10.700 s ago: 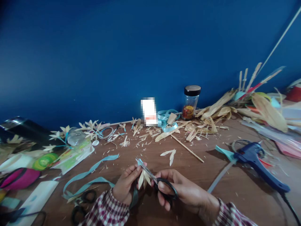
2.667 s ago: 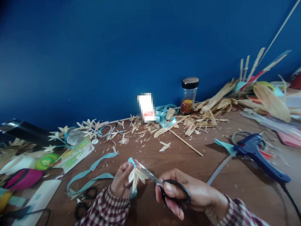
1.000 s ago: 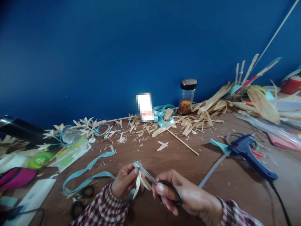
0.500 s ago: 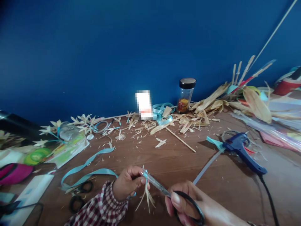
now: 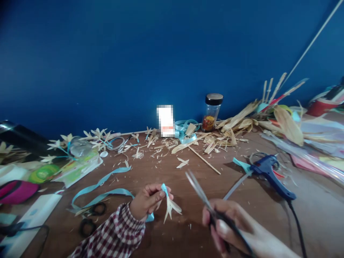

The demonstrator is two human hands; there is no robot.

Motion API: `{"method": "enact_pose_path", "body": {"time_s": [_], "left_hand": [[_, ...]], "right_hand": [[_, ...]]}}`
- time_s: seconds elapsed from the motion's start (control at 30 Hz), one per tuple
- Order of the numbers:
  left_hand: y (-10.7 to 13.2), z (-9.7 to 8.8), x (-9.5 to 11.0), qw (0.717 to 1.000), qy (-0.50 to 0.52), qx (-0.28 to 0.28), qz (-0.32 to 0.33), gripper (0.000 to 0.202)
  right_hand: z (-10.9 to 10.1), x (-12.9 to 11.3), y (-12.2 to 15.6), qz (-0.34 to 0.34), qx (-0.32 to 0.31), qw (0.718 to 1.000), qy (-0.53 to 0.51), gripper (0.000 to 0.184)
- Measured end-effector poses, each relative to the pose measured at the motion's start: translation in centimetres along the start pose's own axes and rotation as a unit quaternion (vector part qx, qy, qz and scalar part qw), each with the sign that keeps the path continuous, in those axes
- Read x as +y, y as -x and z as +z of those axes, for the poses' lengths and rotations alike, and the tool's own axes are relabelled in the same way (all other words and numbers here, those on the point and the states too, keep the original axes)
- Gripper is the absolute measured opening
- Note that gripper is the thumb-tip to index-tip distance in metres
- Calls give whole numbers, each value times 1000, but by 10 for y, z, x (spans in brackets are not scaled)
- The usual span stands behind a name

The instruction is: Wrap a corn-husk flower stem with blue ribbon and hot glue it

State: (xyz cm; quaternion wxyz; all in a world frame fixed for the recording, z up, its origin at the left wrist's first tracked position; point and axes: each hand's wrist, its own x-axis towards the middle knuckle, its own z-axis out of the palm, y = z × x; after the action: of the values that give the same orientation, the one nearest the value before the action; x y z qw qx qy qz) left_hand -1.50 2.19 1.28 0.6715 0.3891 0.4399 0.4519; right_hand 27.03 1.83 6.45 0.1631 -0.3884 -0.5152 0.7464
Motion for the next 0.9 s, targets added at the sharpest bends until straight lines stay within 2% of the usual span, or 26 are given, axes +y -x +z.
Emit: {"method": "enact_pose_path", "body": {"time_s": [0.13,0.23,0.47,0.6,0.9], "left_hand": [[0,-4,-1,1000,26,9,8,38],[1,-4,1,999,34,14,3,36],[-1,-3,1,999,46,14,-15,45],[0,-3,1,998,54,14,-5,52],[-1,-3,3,998,56,37,-11,42]], "right_hand": [[32,-6,-28,11,-58,997,-40,57],[43,-5,-36,4,-81,996,-46,57],[41,2,-41,-4,-98,995,-32,54],[40,6,-44,-7,-84,996,-21,55],[33,7,-42,-9,-72,997,-23,53]]}}
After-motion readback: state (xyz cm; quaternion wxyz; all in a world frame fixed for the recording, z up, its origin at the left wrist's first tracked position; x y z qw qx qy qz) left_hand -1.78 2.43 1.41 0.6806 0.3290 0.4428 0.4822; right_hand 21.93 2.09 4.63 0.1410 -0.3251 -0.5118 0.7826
